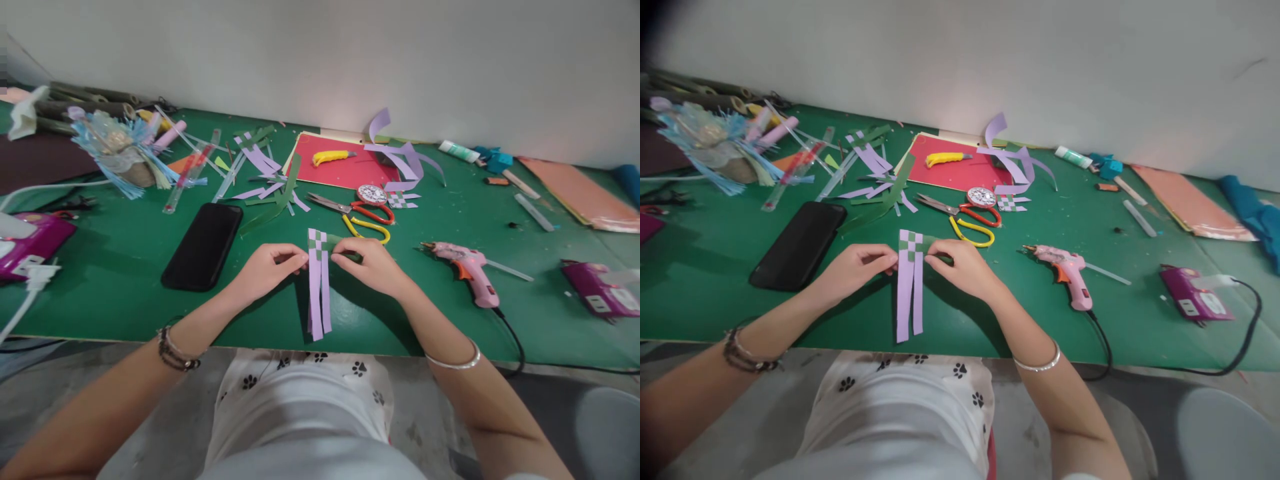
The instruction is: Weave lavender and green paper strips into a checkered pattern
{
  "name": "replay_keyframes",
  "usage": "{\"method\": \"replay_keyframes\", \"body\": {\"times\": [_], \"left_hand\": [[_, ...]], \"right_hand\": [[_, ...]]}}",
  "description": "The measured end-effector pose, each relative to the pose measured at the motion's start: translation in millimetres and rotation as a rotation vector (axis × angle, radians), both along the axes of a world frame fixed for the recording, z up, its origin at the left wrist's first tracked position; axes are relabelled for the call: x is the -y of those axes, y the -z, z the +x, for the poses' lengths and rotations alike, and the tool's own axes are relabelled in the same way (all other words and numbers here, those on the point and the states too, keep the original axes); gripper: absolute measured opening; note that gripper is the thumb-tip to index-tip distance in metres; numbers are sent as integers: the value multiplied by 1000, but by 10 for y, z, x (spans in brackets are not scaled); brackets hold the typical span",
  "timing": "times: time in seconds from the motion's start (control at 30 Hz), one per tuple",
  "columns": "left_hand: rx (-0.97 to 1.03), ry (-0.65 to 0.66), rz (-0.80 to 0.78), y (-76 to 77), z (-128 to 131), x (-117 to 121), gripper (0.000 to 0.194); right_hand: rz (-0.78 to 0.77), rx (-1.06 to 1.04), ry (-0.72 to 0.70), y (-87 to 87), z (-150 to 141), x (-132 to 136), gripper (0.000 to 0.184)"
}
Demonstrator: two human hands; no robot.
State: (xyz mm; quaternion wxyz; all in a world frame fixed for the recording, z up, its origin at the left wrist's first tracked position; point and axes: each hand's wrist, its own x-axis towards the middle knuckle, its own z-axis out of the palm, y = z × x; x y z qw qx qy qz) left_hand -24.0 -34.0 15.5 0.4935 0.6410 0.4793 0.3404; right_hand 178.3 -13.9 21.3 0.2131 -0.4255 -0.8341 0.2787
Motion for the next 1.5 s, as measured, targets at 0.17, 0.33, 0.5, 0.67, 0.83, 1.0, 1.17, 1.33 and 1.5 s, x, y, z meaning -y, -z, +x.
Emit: {"method": "replay_keyframes", "body": {"times": [0.17,0.33,0.5,0.67,0.83,1.0,1.17,1.33,1.5], "left_hand": [[12,-23,-4,39,-3,-61,24],[-31,3,30,42,-10,-92,24],[-111,-21,106,42,-16,-75,21],[-152,-29,127,65,-4,-67,20],[-185,-7,136,90,18,-73,19],[-188,59,291,34,40,-68,19],[-202,29,339,-34,53,-86,16],[-192,39,245,-66,66,-140,23],[-201,62,210,-111,98,-181,29]], "right_hand": [[16,12,-25,-20,2,-1,16],[8,-1,-21,-18,11,-12,16],[-35,-27,-9,1,14,-19,16],[-76,-47,-4,26,10,-27,17],[43,-85,92,54,-15,-37,13],[34,-74,144,-28,-114,-69,38],[-248,-63,-13,-205,-172,-168,18],[-187,-82,-16,-297,-205,-213,22],[-154,-114,-2,-297,-224,-215,22]]}}
